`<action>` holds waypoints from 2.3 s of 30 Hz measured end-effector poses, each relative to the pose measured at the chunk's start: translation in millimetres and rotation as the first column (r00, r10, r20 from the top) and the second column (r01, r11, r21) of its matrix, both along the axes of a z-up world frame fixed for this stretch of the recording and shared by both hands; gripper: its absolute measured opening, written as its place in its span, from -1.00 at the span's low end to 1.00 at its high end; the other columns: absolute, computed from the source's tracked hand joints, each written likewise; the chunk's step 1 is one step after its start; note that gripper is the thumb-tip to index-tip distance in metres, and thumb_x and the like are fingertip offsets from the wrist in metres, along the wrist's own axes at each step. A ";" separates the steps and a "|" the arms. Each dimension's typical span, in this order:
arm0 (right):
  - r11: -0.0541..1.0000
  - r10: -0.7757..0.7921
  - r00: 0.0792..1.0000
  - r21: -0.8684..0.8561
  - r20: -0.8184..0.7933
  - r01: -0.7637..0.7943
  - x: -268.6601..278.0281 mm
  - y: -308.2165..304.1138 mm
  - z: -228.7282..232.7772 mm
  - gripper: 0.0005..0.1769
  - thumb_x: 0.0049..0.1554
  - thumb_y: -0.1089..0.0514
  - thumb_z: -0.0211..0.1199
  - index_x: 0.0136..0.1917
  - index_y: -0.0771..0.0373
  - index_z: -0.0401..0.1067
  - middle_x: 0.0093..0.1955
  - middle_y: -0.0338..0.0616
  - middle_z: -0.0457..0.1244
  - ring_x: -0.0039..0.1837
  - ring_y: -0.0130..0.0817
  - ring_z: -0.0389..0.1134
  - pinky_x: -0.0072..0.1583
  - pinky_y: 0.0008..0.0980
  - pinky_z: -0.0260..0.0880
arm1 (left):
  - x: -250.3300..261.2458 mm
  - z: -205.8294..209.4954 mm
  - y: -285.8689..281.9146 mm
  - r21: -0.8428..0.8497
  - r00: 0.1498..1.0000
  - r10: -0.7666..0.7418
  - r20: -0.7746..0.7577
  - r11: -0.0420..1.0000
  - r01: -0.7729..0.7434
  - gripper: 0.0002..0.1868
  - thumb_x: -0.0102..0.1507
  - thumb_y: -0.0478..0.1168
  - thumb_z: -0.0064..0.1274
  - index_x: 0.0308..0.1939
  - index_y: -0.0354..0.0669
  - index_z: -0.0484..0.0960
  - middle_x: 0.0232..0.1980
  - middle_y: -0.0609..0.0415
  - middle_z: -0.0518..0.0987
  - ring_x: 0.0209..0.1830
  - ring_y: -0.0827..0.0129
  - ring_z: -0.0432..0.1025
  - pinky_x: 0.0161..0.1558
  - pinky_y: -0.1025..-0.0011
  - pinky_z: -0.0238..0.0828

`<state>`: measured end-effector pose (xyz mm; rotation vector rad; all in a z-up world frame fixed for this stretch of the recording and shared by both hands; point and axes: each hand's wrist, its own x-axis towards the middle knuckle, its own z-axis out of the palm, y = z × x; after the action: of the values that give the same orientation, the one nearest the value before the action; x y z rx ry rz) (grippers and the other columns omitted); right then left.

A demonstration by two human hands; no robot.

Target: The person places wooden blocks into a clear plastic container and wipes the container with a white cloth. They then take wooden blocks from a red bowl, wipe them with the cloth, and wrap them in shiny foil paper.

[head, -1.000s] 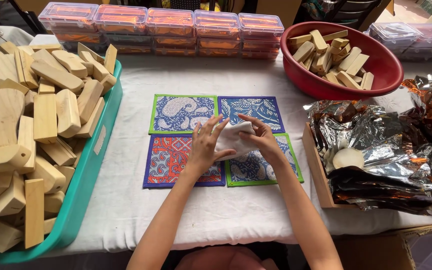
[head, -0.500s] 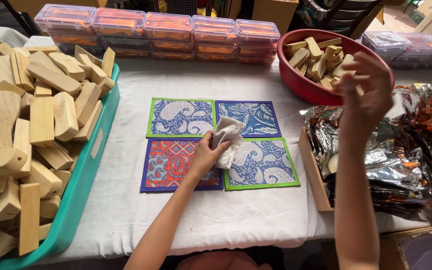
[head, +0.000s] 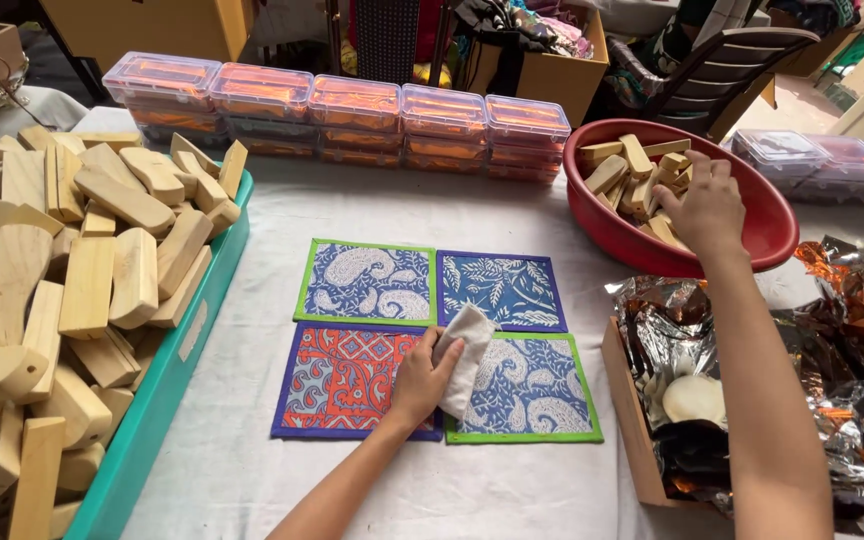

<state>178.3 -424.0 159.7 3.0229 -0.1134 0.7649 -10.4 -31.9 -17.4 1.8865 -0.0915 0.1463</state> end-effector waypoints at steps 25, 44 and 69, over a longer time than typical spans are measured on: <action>0.989 -0.137 0.788 -0.127 -0.600 0.075 205.3 -96.9 -131.9 0.05 0.12 -0.32 0.27 0.72 -0.48 -0.22 0.42 0.15 0.20 0.35 0.09 0.36 0.33 0.00 0.42 | 10.0 -54.3 -2.7 0.102 0.965 -0.123 -0.232 0.983 0.150 -0.65 0.26 0.12 0.12 -0.03 0.04 0.65 -0.27 0.04 0.75 -0.28 0.28 0.70 -0.24 0.29 0.57; 0.956 -0.008 0.914 -0.265 0.406 0.126 192.7 -98.4 -75.2 -0.66 0.20 -0.01 0.47 0.07 0.17 0.41 -0.03 -0.12 0.32 0.01 -0.24 0.42 -0.12 -0.33 0.53 | 8.3 -60.1 -2.8 0.096 0.948 -0.156 -0.279 0.977 0.189 -0.64 0.27 0.13 0.11 -0.04 0.02 0.66 -0.28 0.04 0.75 -0.25 0.28 0.72 -0.18 0.29 0.62; 0.965 -0.222 0.808 -0.003 -0.546 0.263 252.8 -118.5 -167.4 0.58 -0.04 -0.20 0.51 0.64 0.66 -0.57 0.28 0.44 0.30 0.21 0.18 0.44 0.17 -0.13 0.55 | 5.4 -84.3 -5.9 0.125 0.943 -0.174 -0.284 0.968 0.216 -0.65 0.23 0.12 0.21 -0.04 0.05 0.68 -0.27 0.10 0.76 -0.24 0.34 0.72 -0.18 0.32 0.64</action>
<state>431.1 -542.5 -7.7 3.0633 -0.5101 -0.1350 -4.9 -37.8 -101.7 2.0215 -0.1051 -0.2633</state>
